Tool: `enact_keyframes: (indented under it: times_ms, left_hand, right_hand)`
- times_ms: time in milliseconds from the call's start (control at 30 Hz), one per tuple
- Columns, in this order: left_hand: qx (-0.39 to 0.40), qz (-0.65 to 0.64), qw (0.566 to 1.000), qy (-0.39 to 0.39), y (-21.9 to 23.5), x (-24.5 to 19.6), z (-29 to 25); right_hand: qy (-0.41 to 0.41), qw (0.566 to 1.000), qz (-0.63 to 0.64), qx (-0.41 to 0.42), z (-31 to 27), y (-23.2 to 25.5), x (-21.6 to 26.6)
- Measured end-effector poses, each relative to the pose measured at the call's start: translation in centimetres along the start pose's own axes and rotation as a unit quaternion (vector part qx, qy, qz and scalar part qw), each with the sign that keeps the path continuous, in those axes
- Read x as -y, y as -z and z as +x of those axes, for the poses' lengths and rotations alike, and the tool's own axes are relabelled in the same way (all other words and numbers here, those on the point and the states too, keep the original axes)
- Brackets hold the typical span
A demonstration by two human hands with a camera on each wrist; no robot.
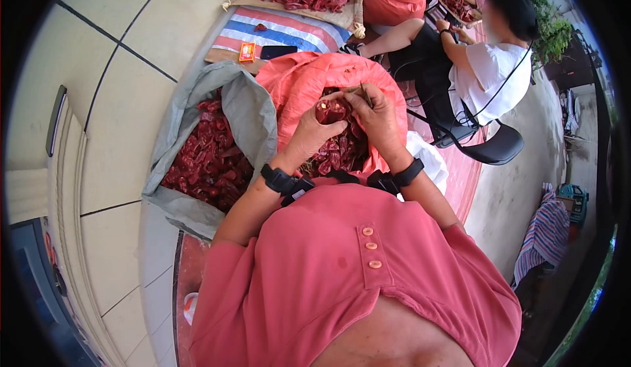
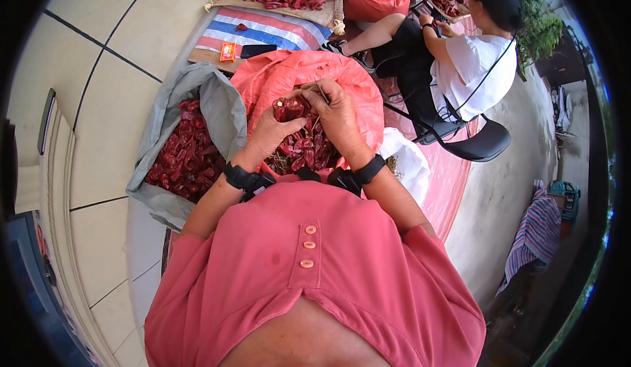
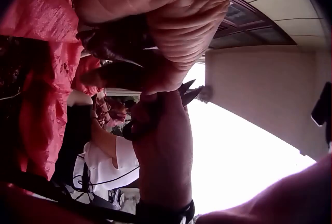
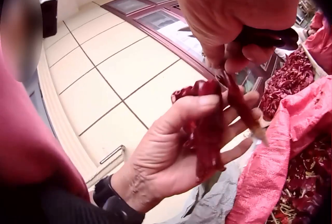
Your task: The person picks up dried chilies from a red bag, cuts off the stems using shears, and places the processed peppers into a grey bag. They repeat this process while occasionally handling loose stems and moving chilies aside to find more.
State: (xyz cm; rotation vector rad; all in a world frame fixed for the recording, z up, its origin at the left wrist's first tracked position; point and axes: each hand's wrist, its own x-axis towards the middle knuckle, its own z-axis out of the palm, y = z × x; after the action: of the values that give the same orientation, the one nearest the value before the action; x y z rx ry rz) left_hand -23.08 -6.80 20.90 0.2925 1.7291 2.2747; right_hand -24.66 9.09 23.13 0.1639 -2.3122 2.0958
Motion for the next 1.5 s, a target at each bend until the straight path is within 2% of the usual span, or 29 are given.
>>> enact_keyframes:
  times_ms: [100,167,233,367,400,467,533,567,633,667,700,733,767,833,900,933,1000,1033,1100,1167,1200,1233,1267,1300,1367,1400,1433,1467,1500]
  left_hand:
    - [-0.036,-0.019,0.999,-0.031,-0.2,0.3,0.7]
    - [-0.025,-0.060,0.998,-0.013,-0.1,0.4,1.0]
    - [-0.025,-0.053,0.998,0.008,0.2,-0.1,0.9]
    - [-0.064,-0.022,0.997,-0.035,1.6,1.6,1.2]
    - [-0.068,0.000,0.997,-0.041,1.7,1.2,0.9]
    - [-0.071,0.040,0.995,-0.062,1.7,0.6,0.7]
    - [-0.070,0.075,0.990,-0.094,1.6,0.1,0.6]
    - [-0.064,0.059,0.993,-0.077,1.6,-0.1,0.5]
    - [-0.050,0.027,0.997,-0.044,1.7,-0.3,0.3]
    - [-0.021,0.024,0.999,-0.033,2.0,-0.1,0.3]
    - [0.009,0.020,1.000,-0.020,2.6,0.2,0.2]
    - [0.038,0.015,0.999,-0.006,2.9,0.4,0.0]
    - [0.046,0.022,0.999,0.006,3.3,0.5,-0.2]
    - [0.063,0.038,0.997,0.027,3.6,-0.5,-0.6]
    - [0.084,-0.016,0.996,0.020,3.6,-0.2,-0.8]
    - [0.107,-0.018,0.994,0.012,3.9,-0.3,-0.6]
    - [0.152,-0.010,0.988,0.023,4.5,-0.9,-0.8]
    - [0.147,-0.020,0.988,0.036,4.4,-1.3,-1.0]
    - [0.136,-0.039,0.988,0.062,4.2,-2.0,-1.5]
    - [0.168,0.038,0.981,0.088,4.9,-2.3,-2.4]
    - [0.185,0.080,0.975,0.099,5.6,-2.6,-2.9]
    - [0.133,0.141,0.976,0.103,6.6,-2.6,-3.7]
    - [0.080,0.204,0.971,0.101,7.9,-2.4,-4.6]
    - [0.014,0.188,0.978,0.085,9.3,-2.3,-5.8]
    - [-0.089,0.220,0.969,0.063,12.5,-2.2,-8.4]
    - [-0.156,0.306,0.937,0.071,13.7,-2.7,-9.6]
    - [-0.217,0.388,0.892,0.078,15.5,-1.5,-10.8]
    - [-0.257,0.437,0.858,0.077,17.0,-0.5,-12.1]
    - [-0.277,0.469,0.832,0.103,18.7,0.6,-13.2]
  right_hand:
    - [-0.029,0.999,0.042,0.004,0.7,-0.6,1.3]
    - [-0.046,0.996,0.072,0.004,0.8,-1.2,2.0]
    - [-0.045,0.997,0.067,0.021,1.0,-1.4,2.2]
    - [0.000,0.997,0.036,0.063,1.2,-1.5,1.2]
    - [0.075,0.992,-0.083,0.050,1.2,-1.6,1.4]
    - [0.218,0.925,-0.311,0.021,0.9,-2.1,2.2]
    - [0.245,0.898,-0.365,0.013,0.6,-2.5,3.3]
    - [0.258,0.883,-0.391,0.008,0.5,-2.7,3.6]
    - [0.138,0.968,-0.208,0.012,0.5,-2.9,2.6]
    - [0.074,0.991,-0.111,0.013,0.6,-2.8,2.0]
    - [-0.034,0.998,0.002,0.053,0.8,-2.2,1.7]
    - [-0.143,0.979,0.117,0.090,1.1,-1.2,1.3]
    - [-0.248,0.933,0.229,0.124,1.1,-0.7,1.1]
    - [-0.305,0.885,0.324,0.136,0.7,-0.7,1.2]
    - [-0.374,0.819,0.408,0.152,0.5,-0.1,0.4]
    - [-0.399,0.737,0.506,0.203,0.6,0.3,-0.9]
    - [-0.433,0.655,0.578,0.223,0.2,0.7,-2.1]
    - [-0.446,0.611,0.611,0.233,0.1,0.7,-2.2]
    - [-0.426,0.606,0.649,0.177,-0.3,0.6,-1.5]
    - [-0.375,0.596,0.696,0.141,-0.1,1.1,-0.6]
    - [-0.352,0.636,0.674,0.129,0.1,2.6,-1.5]
    - [-0.325,0.676,0.651,0.118,0.4,4.4,-2.6]
    - [-0.304,0.820,0.483,0.036,0.0,5.5,-2.3]
    - [-0.260,0.920,0.290,-0.053,-1.2,6.8,-1.9]
    - [-0.238,0.956,0.098,-0.137,-3.7,10.0,-4.9]
    - [-0.220,0.957,0.015,-0.188,-5.2,9.9,-3.8]
    - [-0.136,0.971,-0.022,-0.197,-7.0,12.4,-9.0]
    - [-0.165,0.959,-0.087,-0.213,-8.8,13.9,-11.3]
    - [-0.200,0.950,-0.075,-0.227,-10.3,14.7,-12.9]
